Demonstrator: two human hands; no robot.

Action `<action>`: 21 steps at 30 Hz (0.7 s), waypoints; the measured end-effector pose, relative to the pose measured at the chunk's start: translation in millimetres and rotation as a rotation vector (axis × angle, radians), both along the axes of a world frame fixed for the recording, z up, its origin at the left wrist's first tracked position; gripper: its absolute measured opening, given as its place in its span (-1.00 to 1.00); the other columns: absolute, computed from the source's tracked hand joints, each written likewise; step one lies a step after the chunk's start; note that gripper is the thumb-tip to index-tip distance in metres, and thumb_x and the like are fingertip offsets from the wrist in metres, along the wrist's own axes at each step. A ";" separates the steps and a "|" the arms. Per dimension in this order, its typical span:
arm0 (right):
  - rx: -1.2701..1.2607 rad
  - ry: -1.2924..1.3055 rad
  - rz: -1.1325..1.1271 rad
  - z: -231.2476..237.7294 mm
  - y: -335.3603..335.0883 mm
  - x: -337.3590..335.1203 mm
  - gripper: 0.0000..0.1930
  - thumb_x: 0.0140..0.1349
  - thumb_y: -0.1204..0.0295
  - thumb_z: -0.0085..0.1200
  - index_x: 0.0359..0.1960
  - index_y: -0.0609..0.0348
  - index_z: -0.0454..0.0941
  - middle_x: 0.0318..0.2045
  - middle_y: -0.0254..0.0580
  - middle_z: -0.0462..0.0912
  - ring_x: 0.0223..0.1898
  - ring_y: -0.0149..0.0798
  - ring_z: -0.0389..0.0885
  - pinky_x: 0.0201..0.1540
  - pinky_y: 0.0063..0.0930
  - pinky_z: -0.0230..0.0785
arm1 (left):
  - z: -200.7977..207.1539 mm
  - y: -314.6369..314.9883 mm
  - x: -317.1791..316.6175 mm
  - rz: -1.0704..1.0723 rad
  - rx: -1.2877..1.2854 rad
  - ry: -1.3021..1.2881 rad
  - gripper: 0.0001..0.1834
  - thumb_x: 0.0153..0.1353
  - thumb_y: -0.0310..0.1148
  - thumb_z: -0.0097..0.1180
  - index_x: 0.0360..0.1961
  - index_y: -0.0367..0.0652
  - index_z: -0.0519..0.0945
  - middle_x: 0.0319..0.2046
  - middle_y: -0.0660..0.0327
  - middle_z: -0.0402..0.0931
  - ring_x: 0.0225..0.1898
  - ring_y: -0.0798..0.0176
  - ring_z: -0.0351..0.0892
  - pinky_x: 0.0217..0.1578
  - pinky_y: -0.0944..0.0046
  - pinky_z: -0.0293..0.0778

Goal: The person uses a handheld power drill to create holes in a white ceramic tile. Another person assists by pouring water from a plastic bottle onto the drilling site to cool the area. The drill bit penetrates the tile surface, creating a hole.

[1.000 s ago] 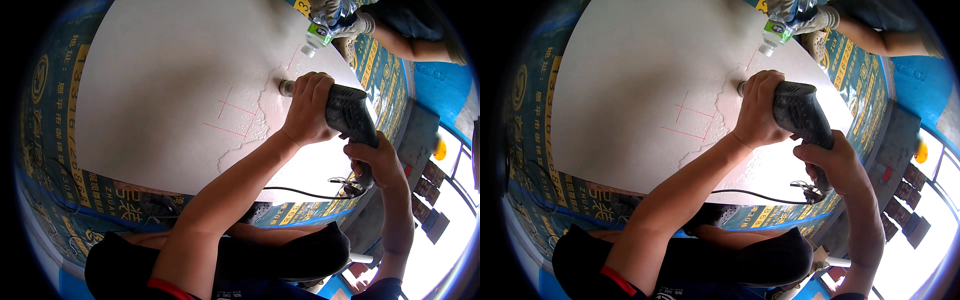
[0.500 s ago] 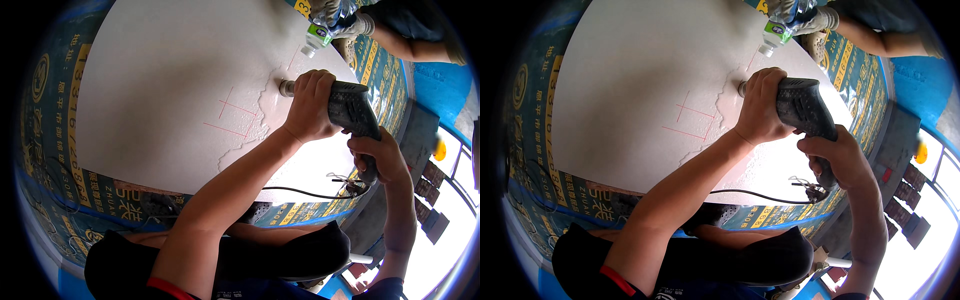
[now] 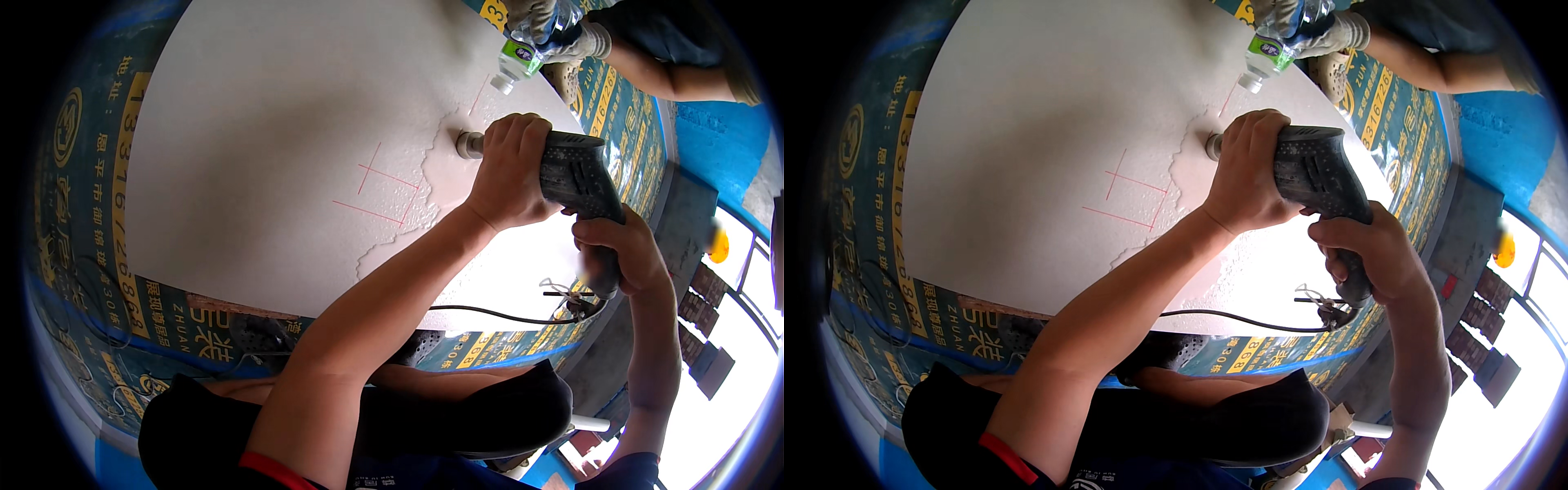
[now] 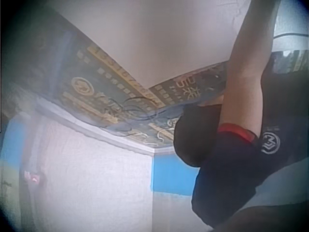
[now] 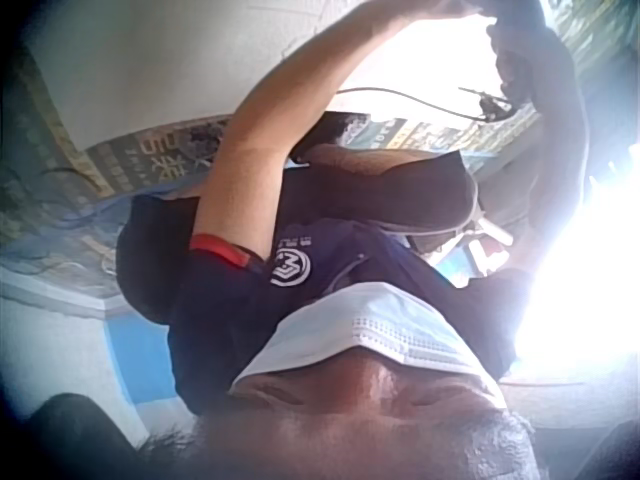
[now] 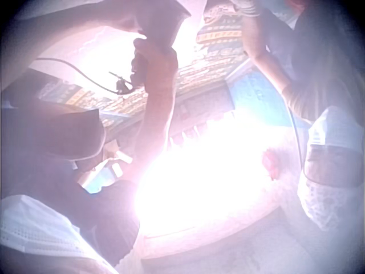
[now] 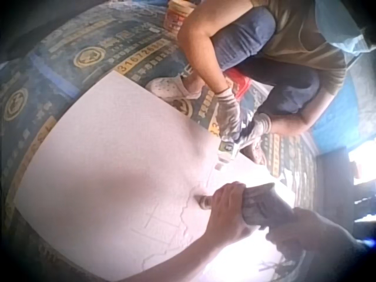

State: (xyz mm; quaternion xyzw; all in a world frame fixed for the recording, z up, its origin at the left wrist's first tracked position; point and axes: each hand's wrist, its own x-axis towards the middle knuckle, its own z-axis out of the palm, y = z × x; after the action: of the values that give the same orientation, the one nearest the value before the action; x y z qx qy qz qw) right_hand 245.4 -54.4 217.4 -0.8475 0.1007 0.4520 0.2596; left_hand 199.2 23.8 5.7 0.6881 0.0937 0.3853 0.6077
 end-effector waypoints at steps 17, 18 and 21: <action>-0.036 0.002 0.014 0.2 -2.2 -0.5 -0.69 0.17 0.38 0.38 -0.13 0.33 0.67 -0.62 -0.29 0.58 -0.67 -0.42 0.52 -0.54 -0.51 0.36 | 0.6 -3.3 -2.9 0.042 0.029 0.008 0.06 -0.30 -0.20 0.68 0.23 -0.24 0.32 0.08 -0.10 0.44 0.13 -0.24 0.46 0.19 -0.15 0.38; -0.041 -0.001 0.023 0.5 -1.2 -1.1 -0.68 0.16 0.38 0.38 -0.12 0.33 0.67 -0.62 -0.30 0.58 -0.67 -0.42 0.52 -0.54 -0.52 0.36 | 0.5 -3.4 -3.1 0.042 0.026 0.008 0.05 -0.30 -0.20 0.68 0.23 -0.24 0.32 0.09 -0.10 0.44 0.13 -0.23 0.46 0.19 -0.15 0.38; -0.058 -0.005 0.045 0.9 0.1 -2.0 -0.66 0.16 0.38 0.39 -0.10 0.33 0.67 -0.61 -0.31 0.58 -0.67 -0.43 0.52 -0.54 -0.53 0.37 | -0.4 -3.6 -2.9 0.058 0.037 0.001 0.05 -0.28 -0.19 0.68 0.23 -0.24 0.31 0.09 -0.09 0.44 0.13 -0.23 0.46 0.19 -0.15 0.37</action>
State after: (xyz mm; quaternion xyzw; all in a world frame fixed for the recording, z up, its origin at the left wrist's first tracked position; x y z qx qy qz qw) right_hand 243.4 -54.3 218.3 -0.8577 0.0940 0.4526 0.2249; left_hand 196.3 20.2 5.4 0.6965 0.1067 0.4038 0.5835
